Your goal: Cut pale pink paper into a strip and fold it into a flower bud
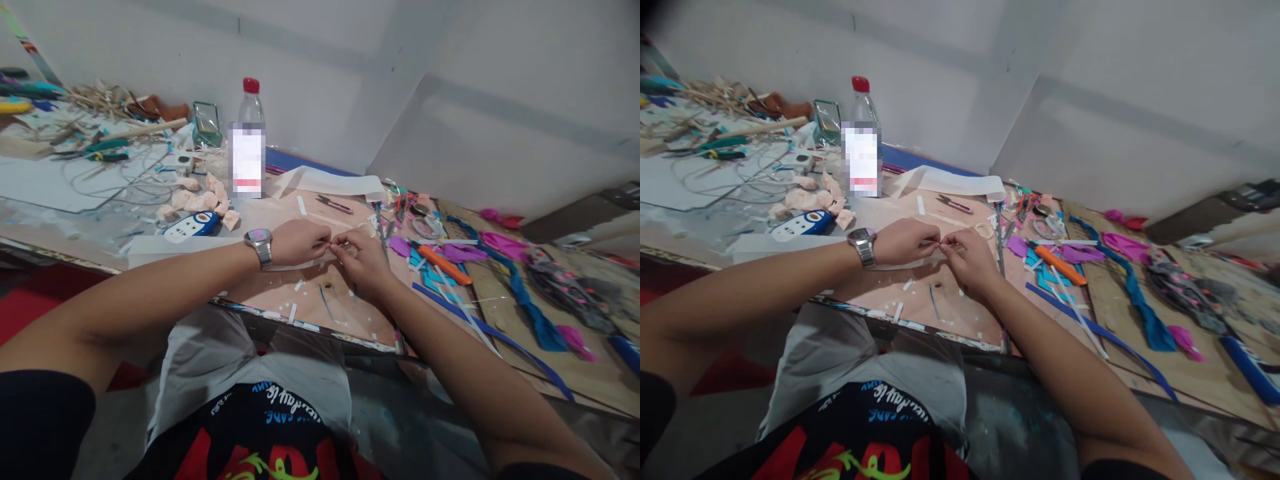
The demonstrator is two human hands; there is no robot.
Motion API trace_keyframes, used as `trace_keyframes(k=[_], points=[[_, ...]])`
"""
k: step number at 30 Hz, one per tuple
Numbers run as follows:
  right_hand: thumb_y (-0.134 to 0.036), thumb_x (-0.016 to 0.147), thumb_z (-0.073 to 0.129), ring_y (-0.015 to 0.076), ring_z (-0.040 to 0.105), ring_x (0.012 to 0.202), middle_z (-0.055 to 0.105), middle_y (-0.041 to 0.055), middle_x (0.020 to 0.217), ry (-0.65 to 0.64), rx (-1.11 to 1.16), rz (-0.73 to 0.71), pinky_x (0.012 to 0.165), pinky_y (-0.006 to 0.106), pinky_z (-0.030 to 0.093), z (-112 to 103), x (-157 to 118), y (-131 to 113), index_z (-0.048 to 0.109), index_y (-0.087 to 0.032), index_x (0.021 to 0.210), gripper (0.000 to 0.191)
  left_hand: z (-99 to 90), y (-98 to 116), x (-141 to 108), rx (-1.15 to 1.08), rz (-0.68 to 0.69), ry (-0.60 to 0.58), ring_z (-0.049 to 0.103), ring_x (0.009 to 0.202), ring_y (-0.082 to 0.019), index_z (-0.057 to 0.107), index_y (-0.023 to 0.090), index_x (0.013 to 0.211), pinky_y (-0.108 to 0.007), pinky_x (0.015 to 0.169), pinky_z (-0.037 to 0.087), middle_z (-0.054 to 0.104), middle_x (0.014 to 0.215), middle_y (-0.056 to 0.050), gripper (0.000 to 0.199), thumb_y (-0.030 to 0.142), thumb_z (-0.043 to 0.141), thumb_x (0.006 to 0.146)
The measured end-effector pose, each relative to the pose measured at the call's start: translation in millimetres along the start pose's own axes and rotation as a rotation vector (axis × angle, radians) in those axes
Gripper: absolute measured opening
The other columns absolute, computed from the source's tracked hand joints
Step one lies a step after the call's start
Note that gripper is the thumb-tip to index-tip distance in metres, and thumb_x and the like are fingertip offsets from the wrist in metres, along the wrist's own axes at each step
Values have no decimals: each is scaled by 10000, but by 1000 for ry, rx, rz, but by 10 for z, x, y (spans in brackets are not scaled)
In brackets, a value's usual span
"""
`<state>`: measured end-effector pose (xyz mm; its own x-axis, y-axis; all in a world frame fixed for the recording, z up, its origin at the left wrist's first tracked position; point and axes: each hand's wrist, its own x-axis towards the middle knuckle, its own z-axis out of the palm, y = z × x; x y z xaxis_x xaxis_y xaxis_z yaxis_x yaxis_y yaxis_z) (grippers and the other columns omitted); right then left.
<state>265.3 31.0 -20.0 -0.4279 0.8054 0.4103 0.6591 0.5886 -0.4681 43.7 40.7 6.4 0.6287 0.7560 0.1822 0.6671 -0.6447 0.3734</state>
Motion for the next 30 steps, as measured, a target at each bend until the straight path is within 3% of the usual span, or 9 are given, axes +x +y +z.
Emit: trace_keyframes(k=[9,19,30], points=[[-325,962,564,212,608,952,696,73,967,-93,12,-9,877,350,454,-5,6,5,708,-191,976,197,-16,4,2,74,40,-33,690,987,-226,739,203,1116,-311,726,349,785,1097,-90,349,405,458,1065],[-393,977,609,206,618,958,716,72,938,-38,30,-6,884,338,457,-3,6,15,729,-185,965,240,-18,-13,-12,101,38,-34,696,966,-236,715,192,1160,-319,706,338,782,1062,-91,346,414,472,1054],[-366,991,559,202,615,957,711,68,971,-86,61,17,891,342,446,18,3,11,718,-187,980,240,-1,-42,0,74,64,-22,694,927,-209,734,202,1106,-310,683,315,790,1028,-72,301,399,517,1035]])
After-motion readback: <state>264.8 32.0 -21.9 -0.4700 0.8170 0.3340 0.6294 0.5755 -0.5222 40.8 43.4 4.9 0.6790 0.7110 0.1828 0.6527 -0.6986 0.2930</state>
